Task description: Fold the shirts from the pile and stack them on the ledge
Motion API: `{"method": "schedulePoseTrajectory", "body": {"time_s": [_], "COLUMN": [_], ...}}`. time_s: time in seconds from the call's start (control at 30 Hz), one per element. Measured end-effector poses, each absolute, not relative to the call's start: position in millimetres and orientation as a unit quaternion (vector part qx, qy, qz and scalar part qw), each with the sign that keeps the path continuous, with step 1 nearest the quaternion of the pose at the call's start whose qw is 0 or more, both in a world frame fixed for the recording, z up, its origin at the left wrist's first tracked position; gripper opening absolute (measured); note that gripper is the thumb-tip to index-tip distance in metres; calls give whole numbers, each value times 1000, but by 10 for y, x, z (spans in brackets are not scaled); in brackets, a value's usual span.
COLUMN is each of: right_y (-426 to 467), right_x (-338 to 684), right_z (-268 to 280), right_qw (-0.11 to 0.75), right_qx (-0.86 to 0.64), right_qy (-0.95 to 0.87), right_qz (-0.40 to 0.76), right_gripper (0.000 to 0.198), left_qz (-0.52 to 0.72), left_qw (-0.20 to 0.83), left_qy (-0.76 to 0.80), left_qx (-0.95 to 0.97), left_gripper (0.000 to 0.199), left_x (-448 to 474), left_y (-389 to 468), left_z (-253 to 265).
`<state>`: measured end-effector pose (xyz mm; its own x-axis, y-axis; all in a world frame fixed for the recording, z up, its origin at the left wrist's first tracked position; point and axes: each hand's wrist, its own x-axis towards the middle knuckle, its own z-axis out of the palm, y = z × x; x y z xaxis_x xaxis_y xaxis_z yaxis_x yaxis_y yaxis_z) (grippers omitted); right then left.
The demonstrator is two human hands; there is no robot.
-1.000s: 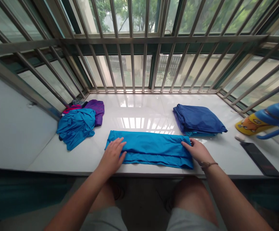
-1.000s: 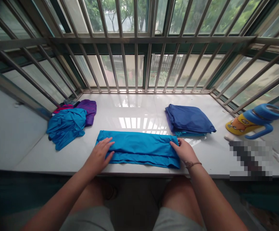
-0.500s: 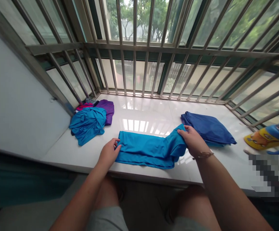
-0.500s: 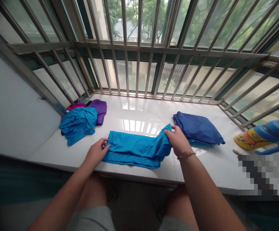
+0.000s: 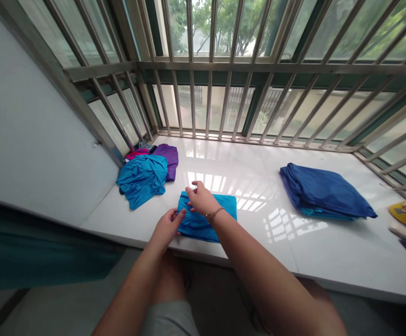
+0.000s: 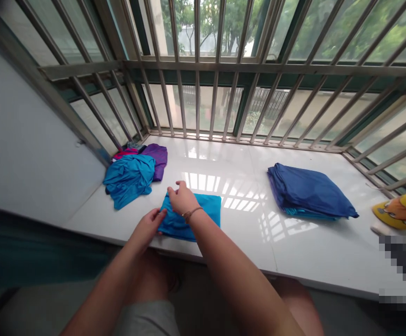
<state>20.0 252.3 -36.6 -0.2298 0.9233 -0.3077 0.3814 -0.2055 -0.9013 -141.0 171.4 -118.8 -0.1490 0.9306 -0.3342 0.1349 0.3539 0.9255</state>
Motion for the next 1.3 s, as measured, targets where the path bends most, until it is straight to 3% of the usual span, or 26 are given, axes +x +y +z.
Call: {"method": "schedulePoseTrajectory", "body": {"time_s": [0.13, 0.2, 0.27, 0.37, 0.43, 0.53, 0.63, 0.7, 0.93, 1.17, 1.3], "right_y": [2477, 2427, 2353, 2225, 2156, 2107, 2124, 2156, 2322, 2704, 3066], "right_x": [592, 857, 1094, 1353, 1449, 1484, 1465, 1494, 2195, 3239, 3544], "right_z": [-567, -664, -758, -867, -900, -895, -868, -848, -647, -146, 201], "right_qw": [236, 189, 140, 113, 121, 125, 135, 159, 263, 244, 228], "right_qx": [-602, -608, -628, -693, -736, -764, -742, -721, -698, -701, -715], "right_qy": [-717, -754, -756, -704, -651, -584, -580, -594, -589, -646, -642], "right_qz": [261, 162, 117, 110, 142, 244, 307, 320, 310, 178, 153], "right_gripper": [30, 31, 40, 63, 75, 69, 32, 20, 26, 20, 26], "left_qz": [331, 296, 258, 250, 272, 270, 274, 314, 323, 283, 281], "left_qw": [506, 480, 385, 166, 90, 83, 57, 45, 24, 1, -7], "left_qy": [663, 681, 724, 745, 692, 608, 591, 590, 615, 634, 633], "left_qx": [442, 467, 510, 596, 663, 742, 756, 743, 719, 720, 721], "left_gripper": [65, 58, 55, 58, 50, 32, 31, 36, 27, 19, 19], "left_x": [-1409, -1459, -1519, -1562, -1545, -1486, -1462, -1474, -1470, -1432, -1439], "left_y": [1712, 1708, 1703, 1718, 1748, 1788, 1801, 1811, 1852, 1837, 1845], "left_z": [-1212, -1237, -1256, -1282, -1317, -1418, -1551, -1622, -1653, -1619, -1622]}}
